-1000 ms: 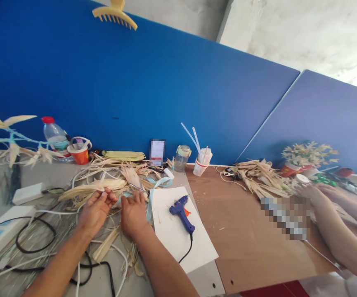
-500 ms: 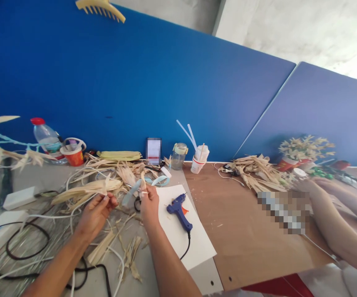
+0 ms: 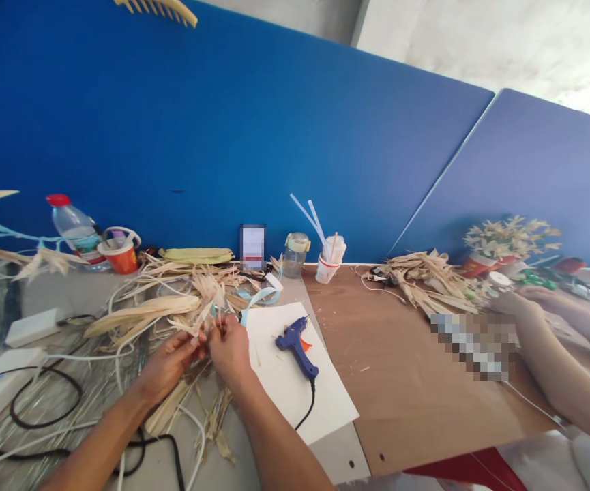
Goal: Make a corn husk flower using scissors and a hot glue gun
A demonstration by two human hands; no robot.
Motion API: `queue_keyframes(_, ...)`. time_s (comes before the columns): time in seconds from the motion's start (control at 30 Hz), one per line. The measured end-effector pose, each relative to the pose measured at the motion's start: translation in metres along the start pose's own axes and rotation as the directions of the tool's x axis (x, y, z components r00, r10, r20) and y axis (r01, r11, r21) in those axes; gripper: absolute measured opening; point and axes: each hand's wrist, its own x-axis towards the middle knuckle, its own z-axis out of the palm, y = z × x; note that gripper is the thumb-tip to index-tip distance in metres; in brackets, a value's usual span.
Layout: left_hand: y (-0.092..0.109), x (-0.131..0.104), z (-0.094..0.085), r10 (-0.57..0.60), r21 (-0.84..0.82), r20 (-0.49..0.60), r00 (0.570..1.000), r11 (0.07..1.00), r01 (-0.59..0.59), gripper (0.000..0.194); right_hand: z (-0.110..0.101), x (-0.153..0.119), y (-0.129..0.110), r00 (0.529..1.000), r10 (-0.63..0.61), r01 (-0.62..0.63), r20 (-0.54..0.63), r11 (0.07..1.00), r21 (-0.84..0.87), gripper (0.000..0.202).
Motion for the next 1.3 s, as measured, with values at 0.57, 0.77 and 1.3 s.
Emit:
queue_keyframes(0.57,0.001,0.011,-0.002,0.075,0.104,-0.266,0.961,0.993,-0.049,0.03,-0.009,0.01,0.012,0.987,0.001,-0.019,-0.16,0.994,-0.111,0.015)
queue_keyframes(0.77,-0.007,0.014,-0.007,0.126,0.13,-0.251,0.96,0.987,-0.095,0.027,-0.014,0.014,0.015,0.983,-0.036,0.01,-0.181,0.989,-0.144,0.013)
queue_keyframes(1.3,0.003,0.009,-0.001,0.097,0.012,-0.316,0.944,0.995,-0.098,0.032,-0.016,0.008,-0.001,0.991,-0.106,0.076,-0.083,0.95,-0.304,0.019)
